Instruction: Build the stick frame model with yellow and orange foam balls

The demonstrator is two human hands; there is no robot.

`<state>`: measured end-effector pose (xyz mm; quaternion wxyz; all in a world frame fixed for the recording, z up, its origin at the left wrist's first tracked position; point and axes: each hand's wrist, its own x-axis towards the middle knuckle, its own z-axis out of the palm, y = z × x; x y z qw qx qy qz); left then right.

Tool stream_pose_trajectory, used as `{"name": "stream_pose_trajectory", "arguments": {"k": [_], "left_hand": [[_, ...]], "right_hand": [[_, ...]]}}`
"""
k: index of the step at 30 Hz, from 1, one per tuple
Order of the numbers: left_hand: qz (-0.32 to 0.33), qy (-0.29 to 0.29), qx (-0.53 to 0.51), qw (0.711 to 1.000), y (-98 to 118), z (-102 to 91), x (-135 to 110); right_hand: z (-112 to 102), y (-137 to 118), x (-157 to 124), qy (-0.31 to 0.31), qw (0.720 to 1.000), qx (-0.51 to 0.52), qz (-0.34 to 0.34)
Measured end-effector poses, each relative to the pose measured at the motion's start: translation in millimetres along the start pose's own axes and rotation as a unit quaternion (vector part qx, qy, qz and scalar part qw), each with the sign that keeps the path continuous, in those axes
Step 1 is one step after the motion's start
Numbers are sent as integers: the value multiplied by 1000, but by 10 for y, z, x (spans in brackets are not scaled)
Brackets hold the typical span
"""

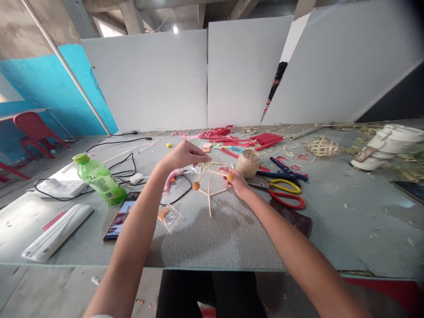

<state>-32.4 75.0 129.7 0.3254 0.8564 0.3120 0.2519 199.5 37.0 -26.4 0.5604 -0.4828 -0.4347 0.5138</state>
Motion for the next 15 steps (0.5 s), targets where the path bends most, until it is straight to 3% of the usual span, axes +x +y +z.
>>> {"name": "stream_pose_trajectory", "arguments": {"k": [7,15], "left_hand": [[-7,-21,3,1000,-121,-7,33],[-22,-37,-6,999,-97,42,39]], "right_hand": [[22,-25,-22,15,1000,-19,8],[19,-16,-14,14,1000,-18,7]]}}
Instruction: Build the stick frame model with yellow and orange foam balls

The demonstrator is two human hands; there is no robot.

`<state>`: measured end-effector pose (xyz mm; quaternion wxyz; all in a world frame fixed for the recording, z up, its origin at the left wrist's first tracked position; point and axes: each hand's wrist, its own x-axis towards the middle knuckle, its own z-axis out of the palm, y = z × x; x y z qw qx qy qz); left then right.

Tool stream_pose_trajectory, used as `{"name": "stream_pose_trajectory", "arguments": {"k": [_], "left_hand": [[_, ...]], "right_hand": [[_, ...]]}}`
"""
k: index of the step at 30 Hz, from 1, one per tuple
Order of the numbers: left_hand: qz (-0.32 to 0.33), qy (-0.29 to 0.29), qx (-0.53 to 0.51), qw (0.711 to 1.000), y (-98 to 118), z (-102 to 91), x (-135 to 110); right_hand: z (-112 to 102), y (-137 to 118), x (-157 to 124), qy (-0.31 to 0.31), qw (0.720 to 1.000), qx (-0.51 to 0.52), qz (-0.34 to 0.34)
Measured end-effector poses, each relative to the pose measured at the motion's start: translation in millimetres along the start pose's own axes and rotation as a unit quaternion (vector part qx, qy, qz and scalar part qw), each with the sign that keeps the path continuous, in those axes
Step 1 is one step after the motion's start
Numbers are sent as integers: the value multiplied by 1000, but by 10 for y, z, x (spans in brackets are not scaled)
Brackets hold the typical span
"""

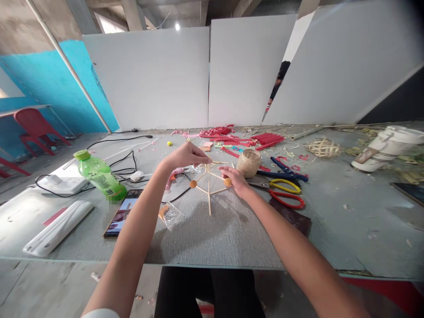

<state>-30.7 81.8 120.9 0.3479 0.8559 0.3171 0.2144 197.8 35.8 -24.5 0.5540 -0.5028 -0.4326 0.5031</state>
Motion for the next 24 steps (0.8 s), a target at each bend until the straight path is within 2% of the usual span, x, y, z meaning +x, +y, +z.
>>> {"name": "stream_pose_trajectory", "arguments": {"k": [9,19,24], "left_hand": [[0,-34,15,999,23,18,-8],[16,-35,12,999,18,27,-16],[21,-35,-10,999,90,37,-48]], "right_hand": [[-3,7,14,-26,1000,9,-1],[-11,27,16,-34,999,13,-14],[69,-21,-47,-69,997,32,-19]]}}
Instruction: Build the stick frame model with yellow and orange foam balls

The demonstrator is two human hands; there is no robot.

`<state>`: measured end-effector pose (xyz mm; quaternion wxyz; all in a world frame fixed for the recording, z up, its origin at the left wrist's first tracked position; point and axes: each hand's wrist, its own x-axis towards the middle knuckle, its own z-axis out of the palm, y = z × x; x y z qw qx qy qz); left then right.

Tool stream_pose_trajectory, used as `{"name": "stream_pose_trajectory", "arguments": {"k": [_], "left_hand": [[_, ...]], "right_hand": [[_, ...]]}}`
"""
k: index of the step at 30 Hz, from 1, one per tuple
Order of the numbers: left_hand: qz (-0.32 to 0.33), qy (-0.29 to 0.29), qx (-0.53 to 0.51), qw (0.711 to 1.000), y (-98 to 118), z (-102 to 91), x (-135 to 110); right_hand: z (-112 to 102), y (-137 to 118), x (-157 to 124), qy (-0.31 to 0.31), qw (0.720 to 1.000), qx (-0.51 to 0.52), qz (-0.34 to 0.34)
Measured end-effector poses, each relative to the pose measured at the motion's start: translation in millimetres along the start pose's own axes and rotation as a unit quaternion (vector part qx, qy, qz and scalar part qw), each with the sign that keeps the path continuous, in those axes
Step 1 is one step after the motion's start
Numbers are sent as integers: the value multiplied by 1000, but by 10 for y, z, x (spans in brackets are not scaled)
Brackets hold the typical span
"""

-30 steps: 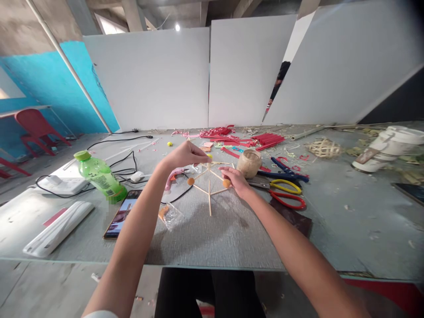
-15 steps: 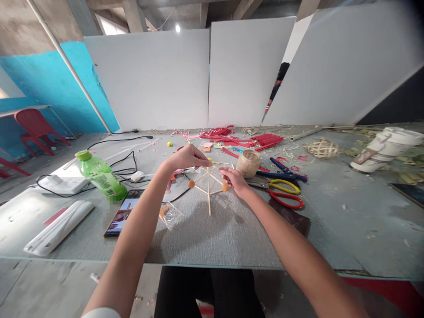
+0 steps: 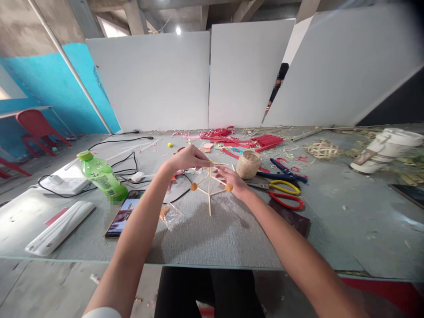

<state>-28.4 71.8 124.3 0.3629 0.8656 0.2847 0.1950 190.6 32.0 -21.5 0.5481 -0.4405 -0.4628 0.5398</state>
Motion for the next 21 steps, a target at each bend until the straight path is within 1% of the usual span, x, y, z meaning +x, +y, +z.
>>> {"name": "stream_pose_trajectory", "arguments": {"k": [4,7,13,21], "left_hand": [[-6,-13,-11,1000,25,22,8],[-6,-23,-6,1000,9,53,34],[13,-9,16,1000,-38,116,77],[14,-14,12,1000,-37,109,71]], "right_hand": [[103,-27,-41,-31,999,9,4],[142,-17,-42,-38,999,2,-1],[157,23,-15,-8,1000,-16,-21],[187,-10,-60,9,999,-25,-36]]}}
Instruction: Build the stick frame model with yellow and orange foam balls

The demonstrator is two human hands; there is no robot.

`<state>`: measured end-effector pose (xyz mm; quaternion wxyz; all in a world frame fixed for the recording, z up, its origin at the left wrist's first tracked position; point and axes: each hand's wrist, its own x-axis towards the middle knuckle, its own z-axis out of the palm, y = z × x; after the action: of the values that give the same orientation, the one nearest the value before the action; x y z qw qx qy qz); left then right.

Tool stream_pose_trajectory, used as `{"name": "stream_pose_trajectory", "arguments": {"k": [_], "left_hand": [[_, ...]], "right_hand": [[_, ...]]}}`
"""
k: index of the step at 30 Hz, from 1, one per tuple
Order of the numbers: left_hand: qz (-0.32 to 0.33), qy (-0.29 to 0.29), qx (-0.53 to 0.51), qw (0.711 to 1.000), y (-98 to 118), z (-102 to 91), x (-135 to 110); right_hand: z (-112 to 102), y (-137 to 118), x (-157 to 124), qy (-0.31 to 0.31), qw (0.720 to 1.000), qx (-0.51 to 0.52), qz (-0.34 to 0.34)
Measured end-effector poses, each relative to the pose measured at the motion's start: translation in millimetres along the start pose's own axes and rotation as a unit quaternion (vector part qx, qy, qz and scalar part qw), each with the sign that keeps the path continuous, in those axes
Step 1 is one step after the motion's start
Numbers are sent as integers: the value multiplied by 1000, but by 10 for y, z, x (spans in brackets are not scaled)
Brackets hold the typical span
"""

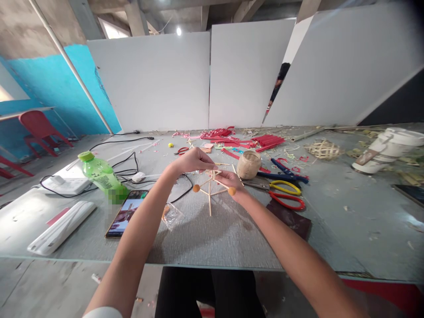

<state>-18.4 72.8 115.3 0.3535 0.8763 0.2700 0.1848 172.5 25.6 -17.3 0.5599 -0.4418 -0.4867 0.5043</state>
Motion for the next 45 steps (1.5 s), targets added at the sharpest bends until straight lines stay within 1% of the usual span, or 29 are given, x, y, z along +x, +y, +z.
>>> {"name": "stream_pose_trajectory", "arguments": {"k": [7,20,30,45], "left_hand": [[27,-1,-4,1000,-15,14,4],[-2,-2,38,999,49,8,-18],[-4,-16,54,998,63,-5,-24],[-6,-2,86,996,132,10,-48]], "right_hand": [[20,-22,-20,6,1000,-4,2],[13,13,-19,-7,1000,-3,-6],[11,38,-11,-4,1000,-7,-11],[6,72,1,-21,1000,6,-16]]}}
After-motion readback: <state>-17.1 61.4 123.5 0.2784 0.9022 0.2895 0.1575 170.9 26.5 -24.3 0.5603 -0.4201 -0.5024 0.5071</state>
